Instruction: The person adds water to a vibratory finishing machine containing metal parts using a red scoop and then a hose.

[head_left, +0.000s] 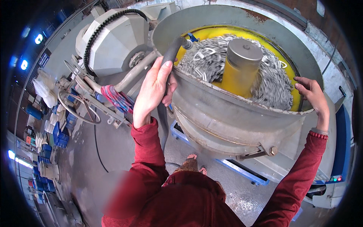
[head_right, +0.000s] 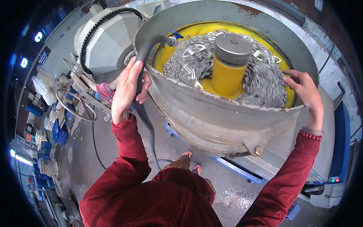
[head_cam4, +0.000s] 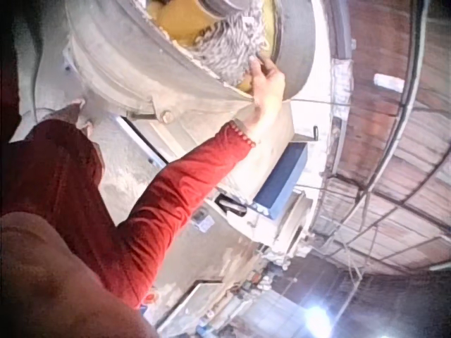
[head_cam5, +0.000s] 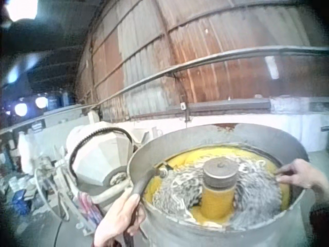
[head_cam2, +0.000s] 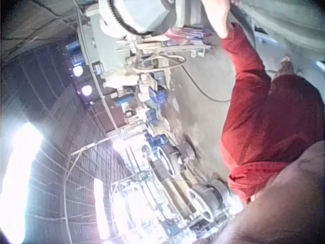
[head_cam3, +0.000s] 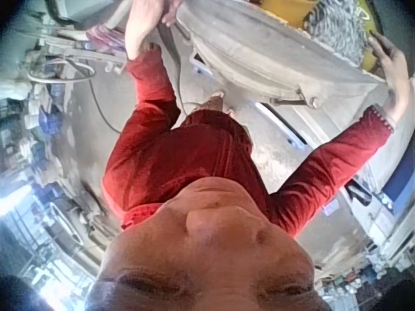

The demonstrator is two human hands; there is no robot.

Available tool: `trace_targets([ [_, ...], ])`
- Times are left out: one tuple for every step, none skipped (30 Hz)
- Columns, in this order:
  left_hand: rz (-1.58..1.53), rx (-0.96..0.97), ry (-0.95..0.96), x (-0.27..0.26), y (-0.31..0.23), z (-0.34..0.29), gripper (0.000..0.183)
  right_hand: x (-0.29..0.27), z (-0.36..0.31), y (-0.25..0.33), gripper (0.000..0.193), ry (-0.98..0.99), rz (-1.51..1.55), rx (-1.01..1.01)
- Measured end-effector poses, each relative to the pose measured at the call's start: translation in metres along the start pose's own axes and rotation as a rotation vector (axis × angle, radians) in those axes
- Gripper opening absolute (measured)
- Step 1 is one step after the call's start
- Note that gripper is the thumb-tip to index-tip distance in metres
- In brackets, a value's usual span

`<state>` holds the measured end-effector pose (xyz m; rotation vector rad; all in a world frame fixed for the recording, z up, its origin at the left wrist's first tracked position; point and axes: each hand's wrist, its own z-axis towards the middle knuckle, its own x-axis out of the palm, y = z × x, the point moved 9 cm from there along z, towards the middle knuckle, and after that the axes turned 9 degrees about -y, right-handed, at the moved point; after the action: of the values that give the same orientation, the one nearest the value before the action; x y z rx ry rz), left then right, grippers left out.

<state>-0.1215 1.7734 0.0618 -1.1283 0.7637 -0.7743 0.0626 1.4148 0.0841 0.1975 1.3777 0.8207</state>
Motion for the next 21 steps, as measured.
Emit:
trace_targets([
  [-0.005,-0.008,-0.009,-0.001,0.002,-0.002,0.034,0.002,0.000,0.001,0.037,0.013,-0.020,0.025],
  [-0.017,-0.007,-0.007,0.000,0.002,0.000,0.034,-0.002,-0.001,0.000,0.038,0.012,-0.045,0.054],
  [-0.029,-0.005,-0.004,0.002,0.002,0.001,0.033,-0.003,-0.002,0.003,0.037,0.012,-0.047,0.017],
  [-0.064,-0.029,0.021,0.002,0.003,0.000,0.032,-0.001,-0.001,0.004,0.037,0.011,-0.049,-0.017],
  [-0.076,-0.025,0.020,0.004,0.002,0.001,0.031,-0.003,-0.001,0.002,0.037,0.000,-0.058,-0.043],
  [-0.077,-0.028,0.009,0.005,0.002,0.002,0.032,-0.007,0.000,0.000,0.038,-0.005,-0.103,-0.061],
  [-0.078,-0.033,0.000,0.006,0.002,0.003,0.032,-0.008,0.000,-0.001,0.040,-0.018,-0.122,-0.073],
  [-0.076,-0.025,0.000,0.006,0.001,0.003,0.032,-0.010,0.001,-0.002,0.042,-0.029,-0.131,-0.110],
  [-0.075,-0.020,0.000,0.007,0.000,0.002,0.033,-0.010,0.005,-0.006,0.042,-0.031,-0.146,-0.179],
  [-0.065,-0.009,-0.027,0.002,-0.001,0.000,0.033,-0.004,0.008,-0.003,0.041,-0.013,-0.140,-0.162],
  [-0.059,0.007,-0.049,-0.001,-0.005,-0.002,0.034,-0.005,0.011,-0.002,0.041,-0.009,-0.157,-0.212],
  [-0.057,0.013,-0.056,0.000,-0.006,-0.003,0.034,-0.006,0.010,-0.004,0.042,-0.023,-0.171,-0.151],
  [-0.056,0.027,-0.048,0.003,-0.005,-0.001,0.034,-0.010,0.006,-0.005,0.041,-0.028,-0.170,-0.100],
  [-0.047,0.027,-0.058,0.004,-0.004,-0.002,0.037,-0.008,0.004,-0.004,0.040,-0.020,-0.160,-0.065],
  [-0.038,0.027,-0.072,0.004,-0.003,-0.002,0.039,-0.008,0.003,-0.005,0.040,-0.011,-0.149,-0.032],
  [-0.036,0.032,-0.062,0.006,-0.004,-0.001,0.039,-0.008,0.005,-0.008,0.040,-0.023,-0.143,-0.071],
  [-0.033,0.032,-0.052,0.007,-0.004,0.000,0.040,-0.009,0.004,-0.008,0.039,-0.024,-0.126,-0.069],
  [-0.031,0.032,-0.045,0.008,-0.004,0.000,0.040,-0.009,0.004,-0.007,0.039,-0.024,-0.109,-0.069],
  [-0.027,0.035,-0.047,0.007,-0.004,0.000,0.041,-0.009,0.004,-0.006,0.039,-0.024,-0.092,-0.070],
  [-0.026,0.038,-0.046,0.007,-0.004,0.000,0.041,-0.010,0.004,-0.007,0.039,-0.032,-0.083,-0.082],
  [-0.024,0.041,-0.046,0.007,-0.005,-0.001,0.041,-0.010,0.004,-0.008,0.039,-0.041,-0.074,-0.095],
])
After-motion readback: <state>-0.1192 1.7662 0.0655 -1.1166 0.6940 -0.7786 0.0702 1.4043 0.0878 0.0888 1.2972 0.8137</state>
